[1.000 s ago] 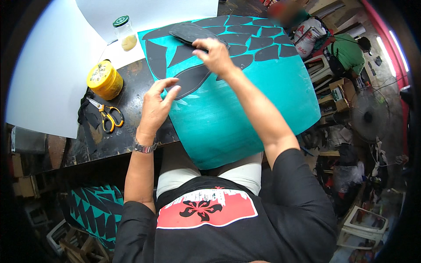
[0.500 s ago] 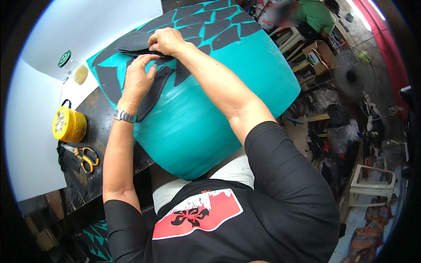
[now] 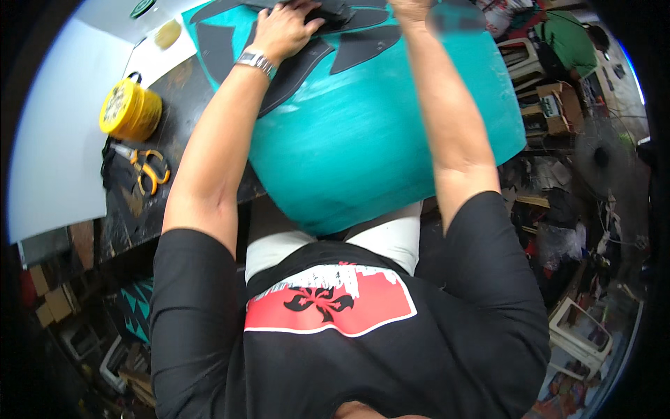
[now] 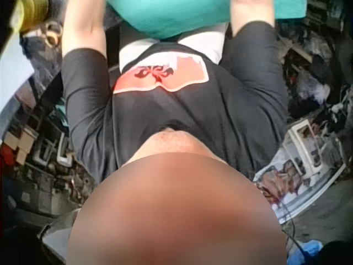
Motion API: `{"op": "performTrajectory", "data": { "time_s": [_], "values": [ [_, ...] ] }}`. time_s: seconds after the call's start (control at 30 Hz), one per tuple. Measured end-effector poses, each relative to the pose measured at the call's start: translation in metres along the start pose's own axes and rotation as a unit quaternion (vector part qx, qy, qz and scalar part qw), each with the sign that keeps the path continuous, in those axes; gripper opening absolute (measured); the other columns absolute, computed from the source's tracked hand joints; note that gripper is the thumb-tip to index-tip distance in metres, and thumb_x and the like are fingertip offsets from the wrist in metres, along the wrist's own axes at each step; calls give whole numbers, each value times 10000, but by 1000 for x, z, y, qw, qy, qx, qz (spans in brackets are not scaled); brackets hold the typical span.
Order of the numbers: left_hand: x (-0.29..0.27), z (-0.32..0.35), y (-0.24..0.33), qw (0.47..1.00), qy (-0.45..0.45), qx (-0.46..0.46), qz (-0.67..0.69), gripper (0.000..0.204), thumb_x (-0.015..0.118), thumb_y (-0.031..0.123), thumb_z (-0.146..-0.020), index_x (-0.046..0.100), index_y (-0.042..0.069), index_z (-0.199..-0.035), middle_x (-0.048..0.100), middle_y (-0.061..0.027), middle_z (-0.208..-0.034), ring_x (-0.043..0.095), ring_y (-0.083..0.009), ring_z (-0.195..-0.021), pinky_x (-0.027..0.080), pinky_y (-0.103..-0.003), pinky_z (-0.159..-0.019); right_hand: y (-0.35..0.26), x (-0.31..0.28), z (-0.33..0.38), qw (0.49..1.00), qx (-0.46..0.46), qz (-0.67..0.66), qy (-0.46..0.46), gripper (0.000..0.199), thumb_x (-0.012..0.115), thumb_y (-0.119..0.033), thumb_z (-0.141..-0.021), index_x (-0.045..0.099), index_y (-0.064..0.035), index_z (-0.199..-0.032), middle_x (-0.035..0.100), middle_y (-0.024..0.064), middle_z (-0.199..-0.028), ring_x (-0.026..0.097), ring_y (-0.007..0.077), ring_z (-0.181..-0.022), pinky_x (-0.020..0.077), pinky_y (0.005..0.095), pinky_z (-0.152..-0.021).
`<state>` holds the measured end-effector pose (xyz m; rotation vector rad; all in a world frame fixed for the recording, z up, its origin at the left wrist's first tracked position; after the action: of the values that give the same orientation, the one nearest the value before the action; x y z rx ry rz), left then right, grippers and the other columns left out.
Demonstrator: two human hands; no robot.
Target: The person arranges multiple black cut-out pieces on a large teal sheet, aligning and smoothing them by hand. The person briefly uses scissors to trim an edge, then continues placing and adjusting the pieces across the sheet.
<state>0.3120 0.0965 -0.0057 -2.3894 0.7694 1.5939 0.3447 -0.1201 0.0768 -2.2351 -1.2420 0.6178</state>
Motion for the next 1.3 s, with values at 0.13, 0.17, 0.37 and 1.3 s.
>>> {"op": "performTrajectory", "data": {
  "time_s": [0.13, 0.17, 0.37, 1.3],
  "values": [
    [-9, -1, 3, 993, -21, -34, 115, 484, 599, 393, -928, 591, 95, -1309, 549, -157, -1380, 469, -319, -1328, 377, -472, -1076, -51, -52, -3, 999, -2, -2, -41, 115, 690, -46, -886, 667, -18, -996, 662, -8, -834, 576, 62, -736, 475, 230, -712],
    [-9, -1, 4, 993, -26, -36, 105, 475, 601, 384, -928, 596, 91, -1301, 550, -163, -1375, 478, -327, -1318, 385, -469, -1073, -64, -67, -3, 999, 12, -30, -42, 144, 709, -13, -860, 673, -21, -999, 662, -24, -826, 567, 46, -715, 468, 214, -702],
    [-46, 49, -9, 906, 25, -145, 397, 468, 583, 331, -985, 545, 65, -1369, 566, -131, -1397, 557, -246, -1248, 456, -371, -1006, -136, -106, 65, 955, 102, -131, -246, 173, 720, -77, -904, 725, -49, -1074, 712, 6, -983, 654, 114, -922, 509, 240, -876],
    [-93, 242, 27, 755, -184, -316, 544, 195, 766, 262, -874, 682, 86, -859, 633, 56, -755, 561, -22, -653, 420, -188, -577, -108, -63, 197, 887, 387, -237, -84, 336, 725, 37, -848, 629, 6, -1168, 692, 53, -811, 665, 106, -703, 562, 240, -593]
  ]
}}
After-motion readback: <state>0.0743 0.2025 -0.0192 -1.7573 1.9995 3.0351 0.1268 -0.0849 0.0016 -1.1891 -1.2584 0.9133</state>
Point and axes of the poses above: each hand's wrist, its own z-axis away from the middle knuckle, its own x-axis out of the palm, y = z × x, the point moved 6 cm from there along -z, towards the middle knuckle
